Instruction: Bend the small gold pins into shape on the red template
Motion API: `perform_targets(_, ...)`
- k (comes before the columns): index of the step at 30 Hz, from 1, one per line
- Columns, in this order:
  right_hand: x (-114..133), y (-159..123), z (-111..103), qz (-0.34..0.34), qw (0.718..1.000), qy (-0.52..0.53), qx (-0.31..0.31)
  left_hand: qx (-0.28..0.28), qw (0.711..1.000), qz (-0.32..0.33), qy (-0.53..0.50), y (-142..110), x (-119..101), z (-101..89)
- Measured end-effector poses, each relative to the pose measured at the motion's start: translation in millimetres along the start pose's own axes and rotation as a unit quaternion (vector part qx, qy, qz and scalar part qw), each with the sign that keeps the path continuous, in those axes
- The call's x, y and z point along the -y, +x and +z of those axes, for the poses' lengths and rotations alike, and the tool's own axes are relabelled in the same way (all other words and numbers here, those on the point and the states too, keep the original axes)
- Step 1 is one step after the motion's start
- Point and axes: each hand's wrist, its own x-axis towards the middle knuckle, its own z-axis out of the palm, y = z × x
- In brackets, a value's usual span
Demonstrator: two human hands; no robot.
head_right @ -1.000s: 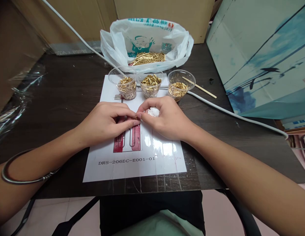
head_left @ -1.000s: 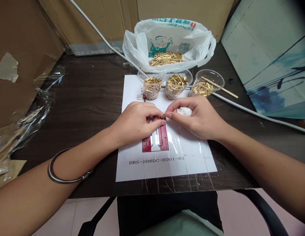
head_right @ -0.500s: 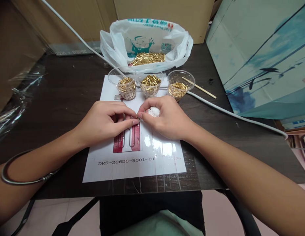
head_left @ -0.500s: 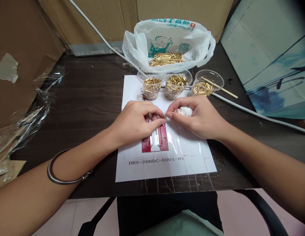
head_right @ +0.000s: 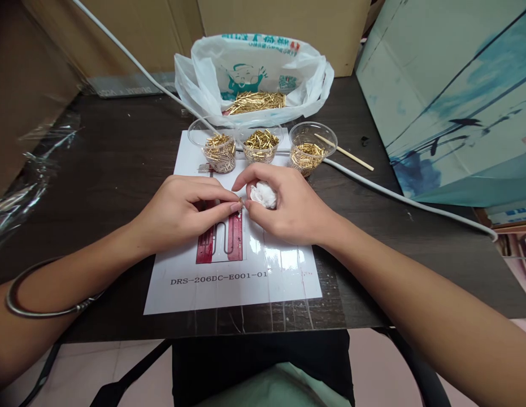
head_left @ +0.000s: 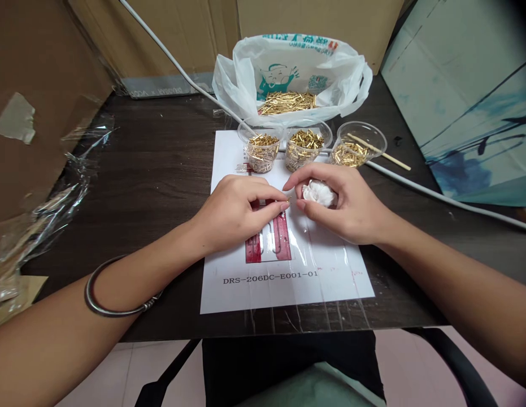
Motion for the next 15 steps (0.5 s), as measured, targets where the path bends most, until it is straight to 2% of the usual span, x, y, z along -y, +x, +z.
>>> perform_targets(5,-4.7,-1.0,1.9,0.019,1.0,-0.01,0.001,0.0,1.0,0.001,0.001,0.9,0.2,0.4)
perform_targets(10,-5.1,-1.8,0.4,0.034,0.995,-0.097,0.007,0.003,1.0,0.003,-0.002,0.9,-0.7,0.2)
perform_targets(15,-4.6,-1.7,1.3,0.009,0.997,-0.072,0.035,0.002,1.0,0.01,0.003,1.0,1.3,1.2)
